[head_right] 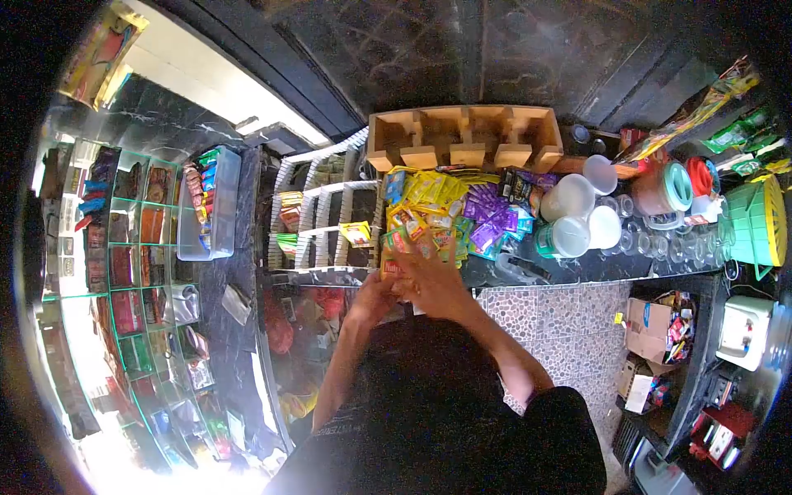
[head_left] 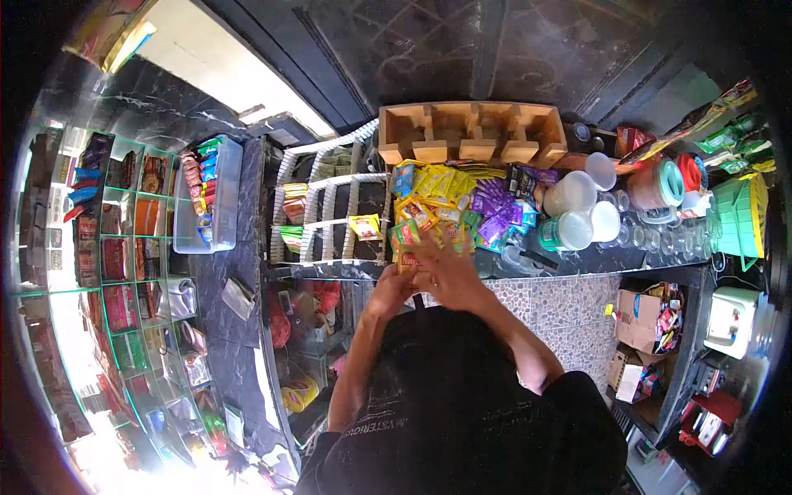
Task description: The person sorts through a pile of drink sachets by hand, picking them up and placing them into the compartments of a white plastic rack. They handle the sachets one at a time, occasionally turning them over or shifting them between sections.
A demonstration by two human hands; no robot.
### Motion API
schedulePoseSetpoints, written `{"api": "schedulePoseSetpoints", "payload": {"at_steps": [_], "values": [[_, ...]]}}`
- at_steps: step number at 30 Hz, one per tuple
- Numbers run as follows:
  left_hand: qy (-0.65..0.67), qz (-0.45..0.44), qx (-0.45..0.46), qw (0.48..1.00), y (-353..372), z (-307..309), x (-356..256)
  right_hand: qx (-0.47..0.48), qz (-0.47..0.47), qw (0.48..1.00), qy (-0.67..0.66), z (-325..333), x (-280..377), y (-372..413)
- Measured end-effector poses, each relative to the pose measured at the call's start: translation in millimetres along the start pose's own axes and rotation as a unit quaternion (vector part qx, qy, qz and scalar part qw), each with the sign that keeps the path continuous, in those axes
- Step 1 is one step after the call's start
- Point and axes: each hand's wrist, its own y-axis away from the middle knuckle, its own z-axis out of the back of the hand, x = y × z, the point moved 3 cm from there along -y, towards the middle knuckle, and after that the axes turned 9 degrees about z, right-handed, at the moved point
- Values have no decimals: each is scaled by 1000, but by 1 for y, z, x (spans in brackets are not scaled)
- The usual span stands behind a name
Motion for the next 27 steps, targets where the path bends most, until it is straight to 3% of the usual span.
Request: {"api": "schedulePoseSetpoints", "payload": {"at_steps": [2, 3, 5, 6, 8, 10, 12, 13, 15, 16, 18, 19, 21, 27], "values": [[74, 16, 17, 997, 13, -9, -19, -16, -192, 981, 12, -1, -23, -5], [43, 1, 23, 999, 21, -14, -31, -16, -194, 981, 17, -4, -32, -5], [12, -15, 36, 999, 27, -7, -40, -75, -293, 953, 4, -6, -50, 0], [8, -27, 10, 1000, 30, 2, -42, -76, -297, 952, 8, -2, -44, -8], [6, -37, -10, 999, 31, 18, -45, -223, -218, 940, -137, 11, -26, -24], [15, -5, -62, 998, 28, 38, -42, -199, -190, 950, -150, 11, 6, -46], [43, -16, -78, 996, 22, 56, -33, -115, -20, 974, -194, 0, 41, -63], [58, -38, -69, 995, 21, 64, -33, -113, -22, 975, -191, -8, 46, -63], [74, -59, -57, 994, 24, 79, -36, -15, -24, 998, -63, -42, 45, -63], [81, -88, -92, 989, 29, 87, -41, -14, -26, 998, -60, -64, 32, -59], [92, -118, -125, 981, 38, 102, -54, -30, -169, 984, -41, -100, -12, -42], [98, -147, -137, 975, 48, 111, -65, -28, -170, 984, -41, -98, -17, -40], [107, -176, -151, 967, 61, 122, -78, -56, -364, 917, -151, -96, -36, -34], [103, -169, -109, 974, 58, 130, -80, 43, -398, 916, -11, -117, -49, -55]]}}
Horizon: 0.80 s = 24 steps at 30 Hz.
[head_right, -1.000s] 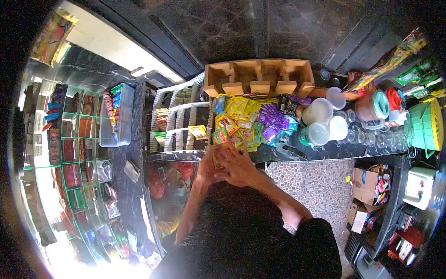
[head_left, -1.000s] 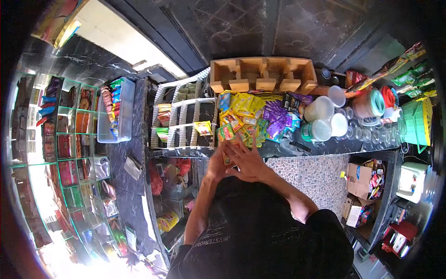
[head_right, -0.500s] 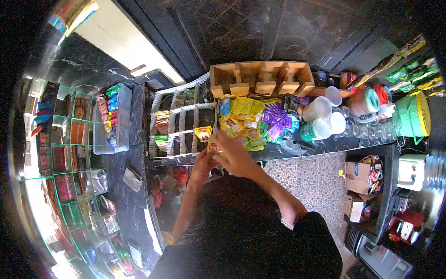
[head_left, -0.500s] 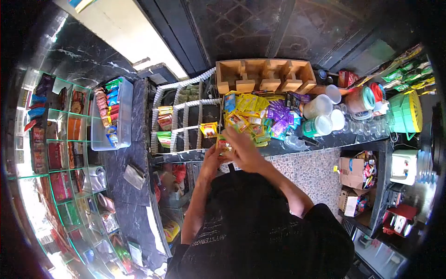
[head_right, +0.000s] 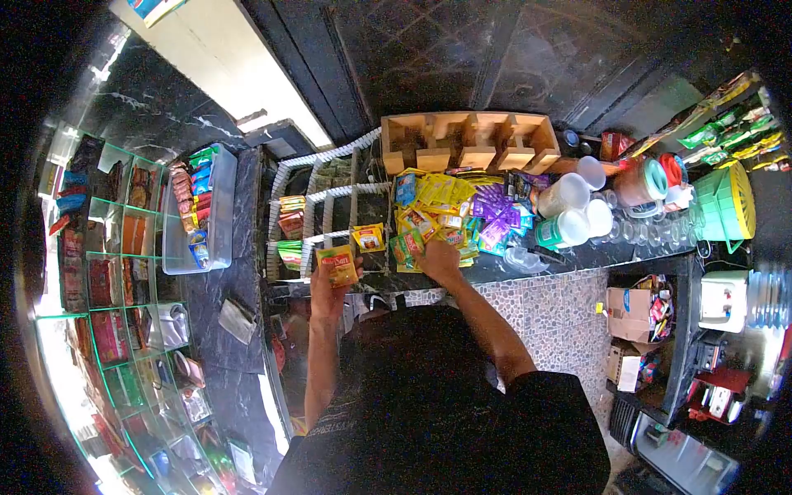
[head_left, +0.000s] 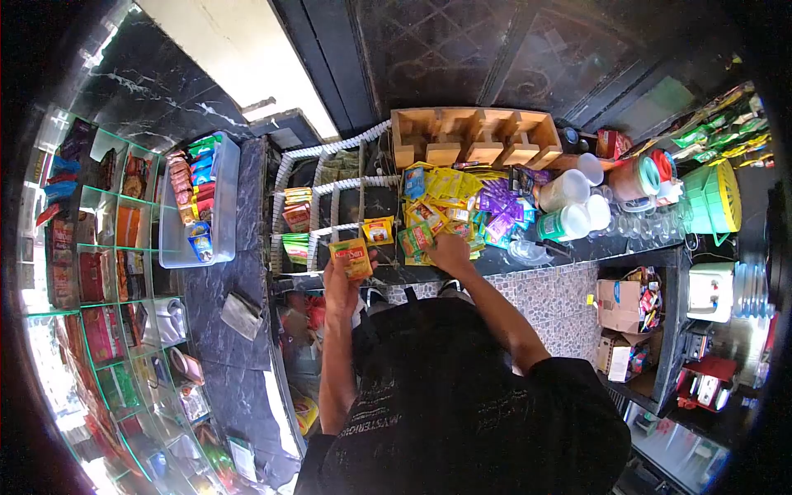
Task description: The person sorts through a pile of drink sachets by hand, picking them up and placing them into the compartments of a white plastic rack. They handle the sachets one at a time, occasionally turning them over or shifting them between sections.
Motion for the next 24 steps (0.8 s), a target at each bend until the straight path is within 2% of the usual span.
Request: {"api": "schedulePoseSetpoints", "payload": {"at_steps": [2, 4, 6, 7, 9, 11, 13, 15, 17, 18, 19, 20, 21, 23, 24], "values": [[105, 36, 4, 994, 1, -11, 3, 2, -25, 999, -39, -8, -5, -6], [102, 29, -15, 994, 4, -19, 2, 8, -44, 996, -77, -10, -8, -6], [102, 15, -39, 994, 6, -24, -5, -17, -14, 982, -188, -5, -11, -8], [67, 22, -30, 997, 6, -26, -8, -14, -8, 982, -188, 4, -6, -7], [33, 29, -24, 999, 1, -27, -11, -63, 17, 944, -323, 25, -2, -5], [8, 67, 31, 997, -12, -23, -3, -80, 53, 946, -309, 30, -1, -14], [-2, 57, 60, 997, -19, -25, 6, -55, 87, 897, -429, 68, 20, -5], [-81, 98, 80, 989, -25, -33, 16, -44, 76, 889, -449, 89, 39, 2], [-92, 103, 91, 986, -20, -49, 20, -42, 89, 833, -545, 104, 56, 11], [-41, 133, 114, 984, -9, -68, 13, -42, 89, 833, -545, 102, 60, 12], [10, 162, 136, 977, -1, -80, 7, -88, 128, 839, -522, 103, 64, 15], [8, 176, 190, 966, 2, -87, 4, -132, 166, 841, -497, 106, 66, 18], [8, 177, 189, 966, 3, -88, 5, -132, 165, 841, -497, 108, 68, 20], [-89, 153, 149, 973, 3, -91, 8, -164, 184, 886, -392, 117, 70, 26], [-89, 153, 149, 973, 1, -90, 9, -164, 184, 886, -392, 123, 70, 28]]}}
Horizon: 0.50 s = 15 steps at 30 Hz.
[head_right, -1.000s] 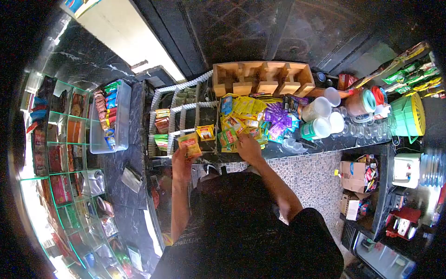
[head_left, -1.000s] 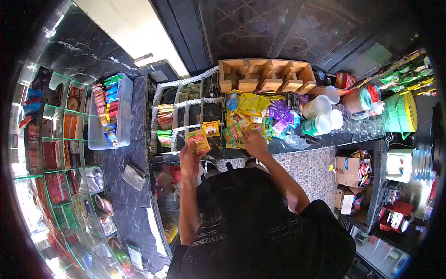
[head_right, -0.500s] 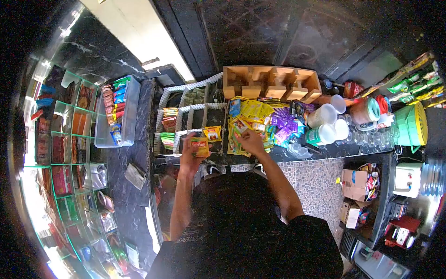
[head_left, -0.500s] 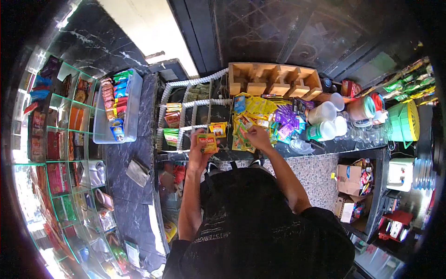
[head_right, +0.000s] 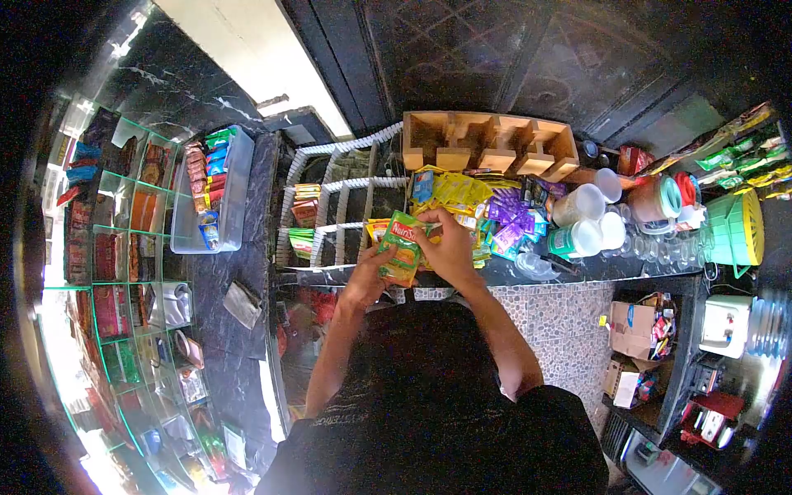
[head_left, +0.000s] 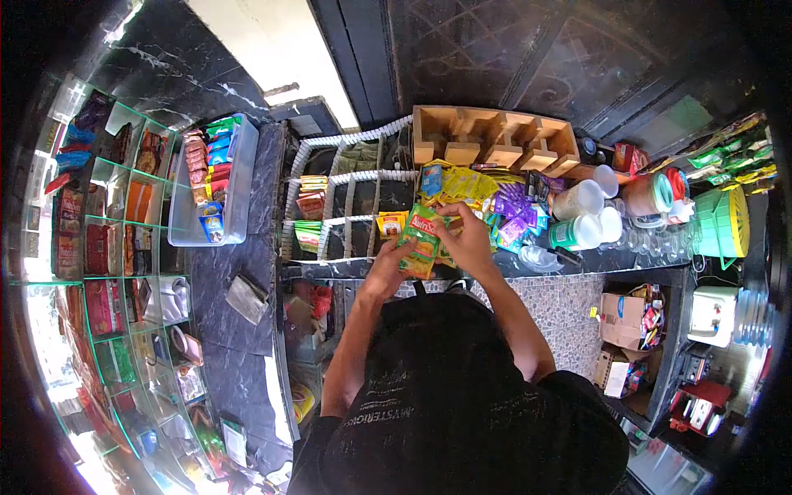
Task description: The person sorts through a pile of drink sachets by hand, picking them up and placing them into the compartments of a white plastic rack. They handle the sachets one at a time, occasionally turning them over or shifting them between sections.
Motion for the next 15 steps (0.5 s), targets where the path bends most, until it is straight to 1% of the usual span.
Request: {"api": "schedulePoseSetpoints", "payload": {"at_steps": [2, 3, 5, 6, 8, 9, 10, 11, 12, 13, 14, 15], "values": [[44, -13, -19, 999, -3, 5, 1, 12, 41, 985, 170, 9, 14, -1], [44, -13, -19, 999, -4, 5, -1, 12, 41, 985, 170, 10, 22, -2], [87, -7, -2, 996, 0, 1, -6, -24, 167, 970, 175, 6, 51, 0], [88, -6, -3, 996, 2, -3, -7, -23, 166, 970, 175, 4, 60, 3], [79, -45, -47, 995, 4, -11, -9, 136, 258, 950, 114, -8, 76, 10], [77, -44, -46, 995, 1, -9, -5, 134, 257, 950, 113, -8, 67, 12], [75, -39, -56, 995, -3, -4, 0, 157, 253, 926, 232, -8, 49, 13], [74, -36, -65, 994, -7, 0, 5, 179, 246, 887, 347, -6, 32, 13], [76, -40, -66, 994, -4, -1, 4, 126, 181, 910, 350, 2, 26, 9], [68, -42, -59, 995, -1, -2, 3, 129, 186, 909, 349, 6, 3, 9], [58, -44, -51, 996, 3, -2, 1, 90, 65, 975, 193, 11, -40, 12], [57, -45, -53, 996, 7, 0, 0, 47, -61, 997, 29, 12, -46, 8]]}}
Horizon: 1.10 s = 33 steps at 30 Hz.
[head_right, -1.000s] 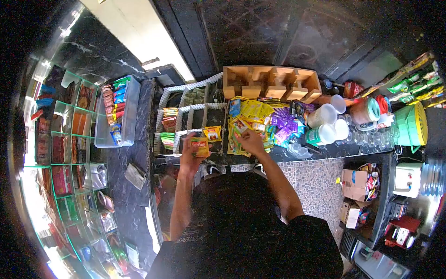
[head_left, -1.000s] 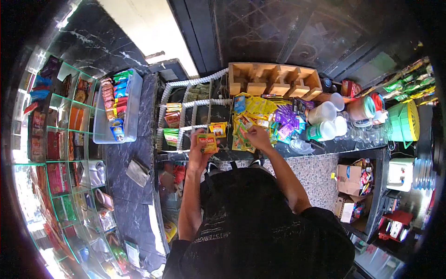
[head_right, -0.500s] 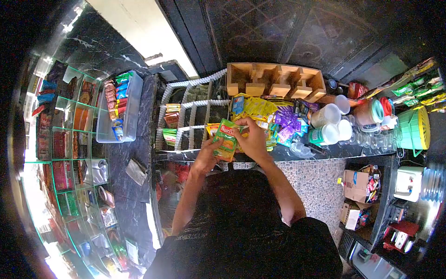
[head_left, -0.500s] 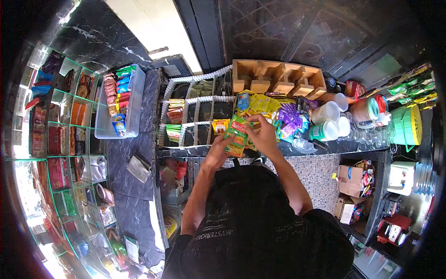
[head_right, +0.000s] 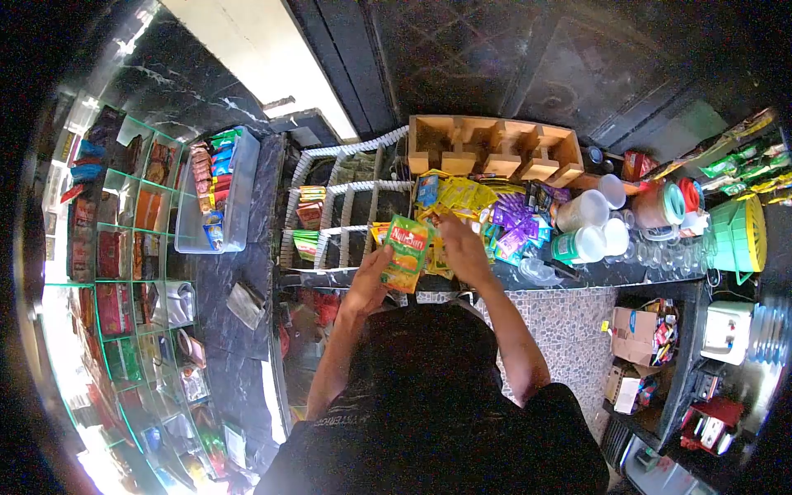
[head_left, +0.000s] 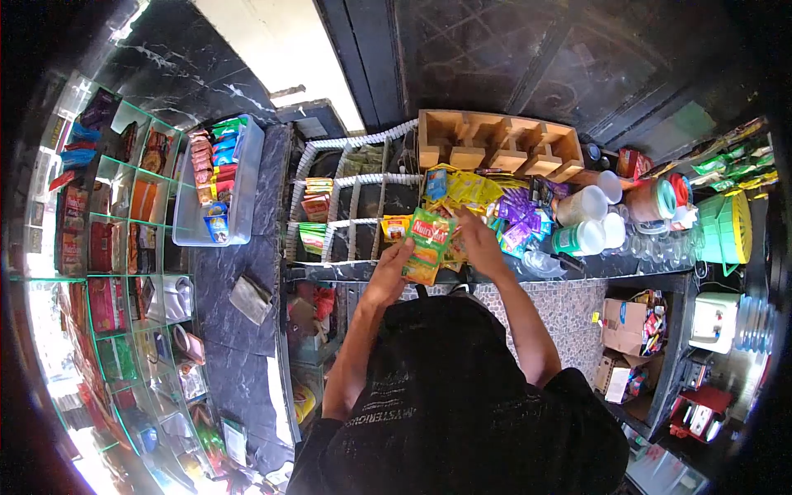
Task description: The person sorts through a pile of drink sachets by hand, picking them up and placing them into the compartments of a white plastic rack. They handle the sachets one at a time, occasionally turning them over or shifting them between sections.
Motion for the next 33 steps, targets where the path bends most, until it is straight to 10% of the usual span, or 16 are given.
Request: {"api": "schedulePoseSetpoints", "payload": {"at_steps": [3, 6, 14, 17, 23, 33], "values": [[-66, -7, 75, 995, 3, -2, 0, -35, -191, 902, -386, -1, 8, 8], [-209, -30, 46, 976, -1, 4, 2, 125, -136, 946, -268, -6, 28, 13], [-291, -149, -68, 943, -9, 30, 5, 5, -55, 965, -258, 3, 63, -2], [-240, -126, -69, 960, -2, 18, -5, 132, -27, 990, 33, -2, 61, -3], [-99, -161, -33, 981, 15, 16, -20, -82, -27, 996, 19, 18, 42, -4], [-221, -202, -107, 948, -7, 24, -5, 42, 14, 999, -19, -15, 35, -1]]}}
